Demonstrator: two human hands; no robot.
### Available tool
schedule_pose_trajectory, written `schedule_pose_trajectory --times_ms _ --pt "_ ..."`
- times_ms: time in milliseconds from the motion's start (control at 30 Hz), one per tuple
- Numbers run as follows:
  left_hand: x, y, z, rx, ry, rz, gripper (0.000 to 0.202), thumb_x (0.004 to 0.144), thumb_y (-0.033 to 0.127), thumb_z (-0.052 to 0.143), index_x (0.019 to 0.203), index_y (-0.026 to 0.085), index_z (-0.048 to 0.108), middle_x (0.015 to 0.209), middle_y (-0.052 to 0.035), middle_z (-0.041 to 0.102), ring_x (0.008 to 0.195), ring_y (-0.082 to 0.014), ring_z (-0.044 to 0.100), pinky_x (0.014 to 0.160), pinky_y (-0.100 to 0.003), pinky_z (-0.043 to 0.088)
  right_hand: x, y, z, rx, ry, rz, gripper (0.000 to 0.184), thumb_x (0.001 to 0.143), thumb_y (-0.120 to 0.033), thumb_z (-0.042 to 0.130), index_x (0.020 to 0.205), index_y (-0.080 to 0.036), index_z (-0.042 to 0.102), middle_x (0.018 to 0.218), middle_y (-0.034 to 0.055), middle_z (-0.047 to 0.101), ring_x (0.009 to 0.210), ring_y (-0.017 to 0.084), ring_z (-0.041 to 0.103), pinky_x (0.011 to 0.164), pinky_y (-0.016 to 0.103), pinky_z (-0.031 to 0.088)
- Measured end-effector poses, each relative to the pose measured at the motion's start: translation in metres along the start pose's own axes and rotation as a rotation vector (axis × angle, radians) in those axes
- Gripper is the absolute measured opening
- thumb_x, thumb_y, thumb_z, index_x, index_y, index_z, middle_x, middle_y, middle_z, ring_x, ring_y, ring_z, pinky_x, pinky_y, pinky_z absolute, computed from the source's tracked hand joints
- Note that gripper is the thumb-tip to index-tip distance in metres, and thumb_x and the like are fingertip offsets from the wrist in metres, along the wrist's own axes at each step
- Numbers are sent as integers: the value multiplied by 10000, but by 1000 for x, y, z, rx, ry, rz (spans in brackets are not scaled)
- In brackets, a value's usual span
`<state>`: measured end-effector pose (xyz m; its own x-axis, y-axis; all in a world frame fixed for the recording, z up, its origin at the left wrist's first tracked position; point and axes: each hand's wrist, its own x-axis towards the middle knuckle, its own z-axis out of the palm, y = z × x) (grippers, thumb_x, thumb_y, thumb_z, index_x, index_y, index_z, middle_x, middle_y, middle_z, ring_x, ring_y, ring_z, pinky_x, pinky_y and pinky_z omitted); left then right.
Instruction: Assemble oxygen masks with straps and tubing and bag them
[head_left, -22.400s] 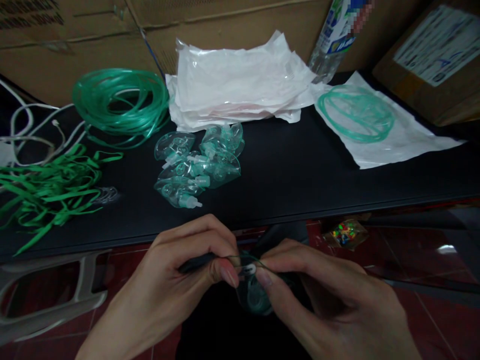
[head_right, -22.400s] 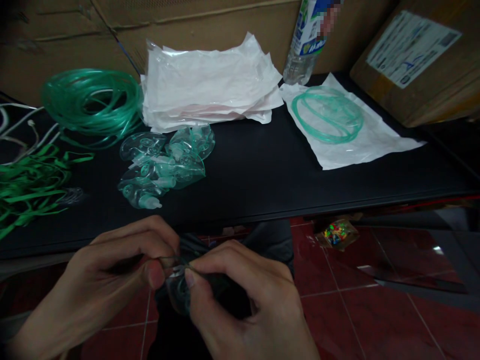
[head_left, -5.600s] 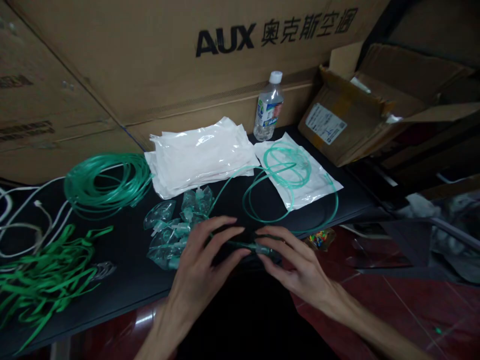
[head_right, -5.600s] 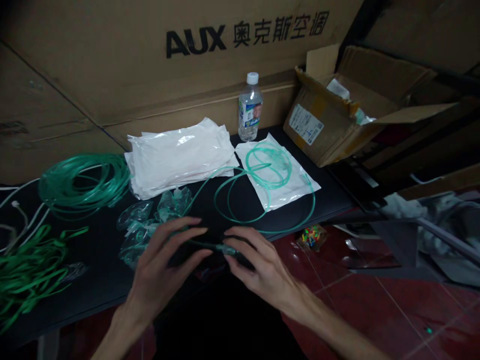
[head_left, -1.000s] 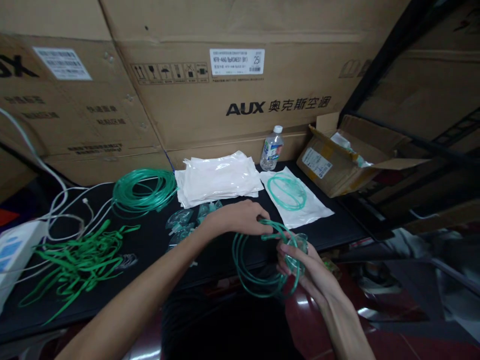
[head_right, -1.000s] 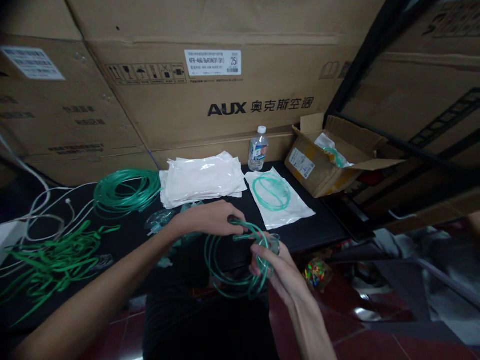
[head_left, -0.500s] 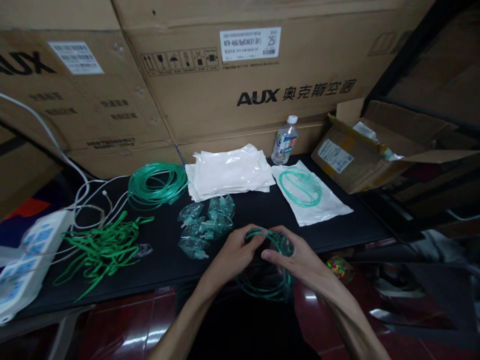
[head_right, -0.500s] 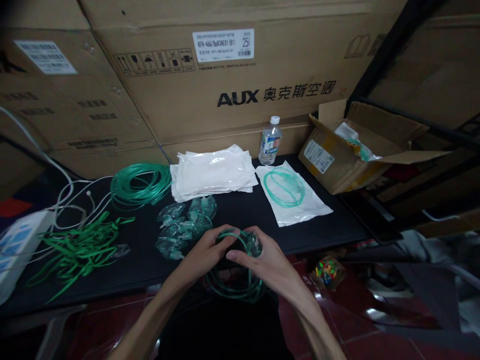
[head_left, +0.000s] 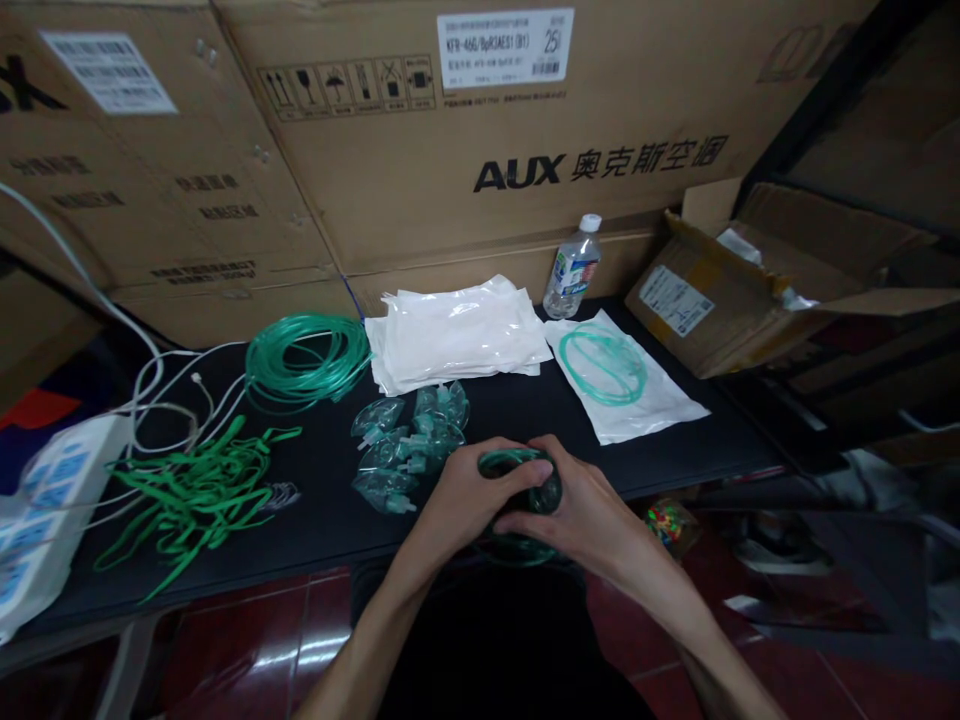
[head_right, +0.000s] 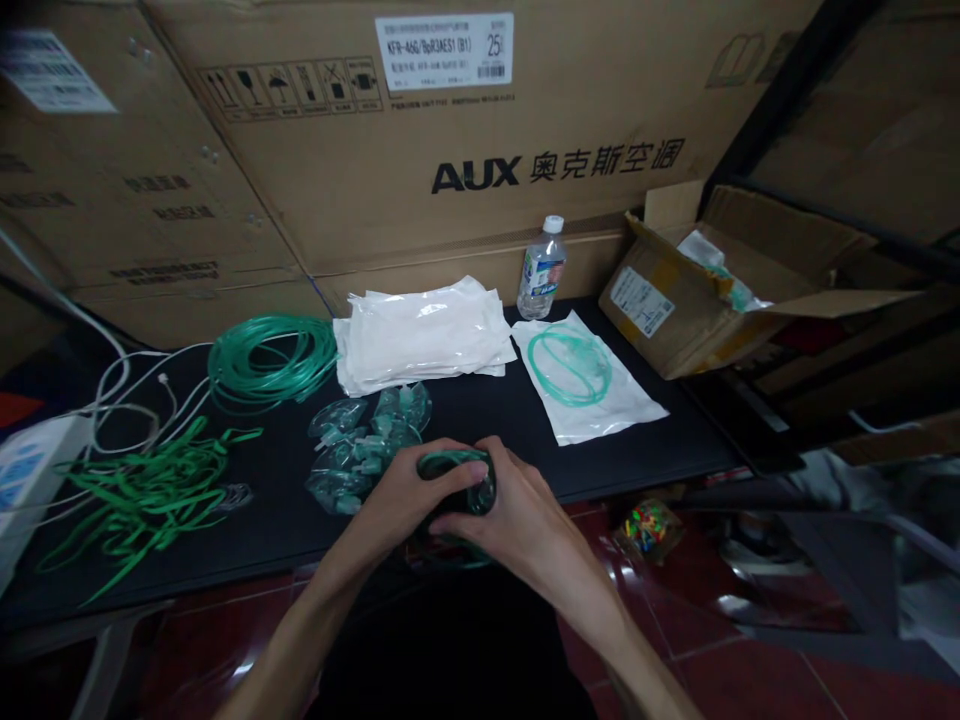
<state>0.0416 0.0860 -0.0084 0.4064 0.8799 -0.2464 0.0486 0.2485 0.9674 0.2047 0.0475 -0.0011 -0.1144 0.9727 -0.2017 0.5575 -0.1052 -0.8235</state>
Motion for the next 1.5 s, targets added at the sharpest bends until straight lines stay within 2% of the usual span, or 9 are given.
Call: schedule_pose_trajectory --times_ms 300,533,667,867,1033,1133,1300,1400,1500 --pt "-1 -1 -5 -107 177 -44 410 882 567 687 919 161 730 512 121 251 452 -67 200 464 -230 170 -4 5 -14 686 -141 109 469 642 -293 945 1034 -187 709 812 -47 697 710 133 605 646 240 481" --pt "12 -3 14 79 174 72 269 848 428 746 945 177 747 900 -38 749 857 -198 670 776 -285 495 6 9 -1 800 -85 196 545 599 -266 968 1092 -174 753 814 -14 758 600 129 651 564 262 592" --pt "19 4 9 193 102 92 315 878 480 729 992 188 756 964 -60 777 907 -232 705 813 -315 513 6 17 1 839 -34 253 434 606 -299 971 951 -144 760 637 -43 683 517 117 623 497 245 583" --pt "34 13 12 288 124 173 437 1021 537 500 1146 195 741 1107 -87 785 1030 -254 718 914 -356 538 2 22 -5 961 -23 262 471 655 -402 950 986 -179 699 826 32 781 669 214 783 679 358 649" --pt "44 24 16 438 178 310 411 1056 504 461 1232 233 713 1260 -78 756 1172 -246 690 1046 -371 504 1 26 -18 1006 106 210 439 699 -424 933 1000 -200 705 821 13 758 513 161 701 511 296 588" --pt "55 39 -16 598 276 409 302 1038 397 524 1211 238 713 1281 -71 735 1238 -250 641 1145 -383 424 -7 35 -29 987 203 217 443 704 -432 936 1010 -194 723 800 10 748 499 148 673 478 267 553" --pt "88 65 -115 851 545 379 256 1024 276 509 1153 201 717 1301 -133 685 1336 -321 555 1220 -499 323 -20 54 -36 972 220 240 473 695 -458 938 1042 -207 738 798 20 742 470 154 649 431 267 520" --pt "111 74 -157 928 646 241 280 991 310 646 1228 161 669 1301 -126 670 1228 -303 628 1100 -558 462 -20 57 -32 979 205 210 475 699 -480 929 1037 -205 738 785 22 734 465 152 631 430 280 527" --pt "124 80 -171 943 670 154 330 979 353 689 1249 165 656 1279 -101 675 1115 -263 679 958 -495 574 -18 52 -27 1000 191 164 450 714 -487 918 1005 -194 741 789 20 730 461 141 632 429 261 510"
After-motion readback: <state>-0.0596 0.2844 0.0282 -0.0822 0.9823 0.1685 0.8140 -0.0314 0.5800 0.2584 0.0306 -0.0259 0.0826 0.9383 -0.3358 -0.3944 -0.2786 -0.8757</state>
